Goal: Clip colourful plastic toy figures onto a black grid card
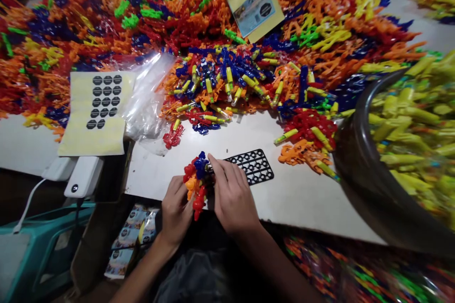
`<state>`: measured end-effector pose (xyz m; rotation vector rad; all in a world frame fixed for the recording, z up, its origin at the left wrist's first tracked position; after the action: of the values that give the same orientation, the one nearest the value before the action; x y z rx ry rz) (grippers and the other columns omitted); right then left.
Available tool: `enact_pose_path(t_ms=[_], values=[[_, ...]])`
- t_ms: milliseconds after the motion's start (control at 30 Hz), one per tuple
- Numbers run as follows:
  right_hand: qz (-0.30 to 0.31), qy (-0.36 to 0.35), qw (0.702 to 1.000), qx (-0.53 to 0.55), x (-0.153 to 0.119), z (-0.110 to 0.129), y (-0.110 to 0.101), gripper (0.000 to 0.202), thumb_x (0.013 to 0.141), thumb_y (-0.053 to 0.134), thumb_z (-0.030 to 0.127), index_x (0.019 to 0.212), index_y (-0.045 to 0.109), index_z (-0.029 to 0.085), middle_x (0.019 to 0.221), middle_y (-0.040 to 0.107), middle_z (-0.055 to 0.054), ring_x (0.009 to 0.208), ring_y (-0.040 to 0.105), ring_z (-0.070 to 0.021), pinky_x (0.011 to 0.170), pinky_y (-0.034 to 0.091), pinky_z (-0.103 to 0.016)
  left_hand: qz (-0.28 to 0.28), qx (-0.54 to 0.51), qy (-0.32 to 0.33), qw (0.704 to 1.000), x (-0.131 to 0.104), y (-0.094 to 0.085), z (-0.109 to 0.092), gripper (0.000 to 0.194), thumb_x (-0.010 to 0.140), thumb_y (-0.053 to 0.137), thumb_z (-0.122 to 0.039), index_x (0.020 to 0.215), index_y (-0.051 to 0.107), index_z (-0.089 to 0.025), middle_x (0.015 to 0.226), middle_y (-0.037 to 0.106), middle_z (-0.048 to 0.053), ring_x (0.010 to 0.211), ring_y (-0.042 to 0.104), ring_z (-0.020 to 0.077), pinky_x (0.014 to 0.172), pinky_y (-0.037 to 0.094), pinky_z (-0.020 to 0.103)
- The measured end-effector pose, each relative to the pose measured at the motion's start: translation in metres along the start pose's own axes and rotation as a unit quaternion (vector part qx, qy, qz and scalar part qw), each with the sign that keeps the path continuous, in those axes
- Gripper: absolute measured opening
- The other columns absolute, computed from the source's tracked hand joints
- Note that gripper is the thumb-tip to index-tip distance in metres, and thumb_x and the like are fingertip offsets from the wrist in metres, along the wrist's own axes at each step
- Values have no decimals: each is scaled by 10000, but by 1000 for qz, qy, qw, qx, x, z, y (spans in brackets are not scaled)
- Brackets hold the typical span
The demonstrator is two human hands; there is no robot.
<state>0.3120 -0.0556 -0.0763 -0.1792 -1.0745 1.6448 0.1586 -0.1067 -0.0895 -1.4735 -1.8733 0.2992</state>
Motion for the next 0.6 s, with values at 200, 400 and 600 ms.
enact_pose_path(t_ms=[200,400,600], values=[[25,5,997,71,-34,7,-6,654,979,498,59,1614,421,195,1206,730,-125,1056,670,-267,905,546,-423,10,2,-15,1000,-1,1,2,90,1069,586,-179,1086,669,-209,981,686,47,928,621,194,806,543,301],[2,-1,998,69,-33,5,4,693,1009,453,62,1675,344,221,1022,718,-81,899,665,-244,817,550,-396,26,8,-22,999,1,-1,3,112,1077,554,-214,1041,660,-210,941,678,48,902,632,206,763,531,309],[-24,-3,996,80,-36,6,7,599,985,454,31,1563,461,185,1040,698,-108,864,639,-245,777,576,-399,29,2,-29,999,2,-1,2,110,1066,556,-196,1027,658,-211,936,682,45,896,632,210,752,515,308]])
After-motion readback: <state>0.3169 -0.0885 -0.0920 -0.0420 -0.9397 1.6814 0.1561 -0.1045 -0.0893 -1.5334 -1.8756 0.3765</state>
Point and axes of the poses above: each hand's wrist, its own x-axis towards the middle knuckle, its own y-axis out of the palm, z = x × y, the point moved 3 cm from there along x, towards the middle knuckle
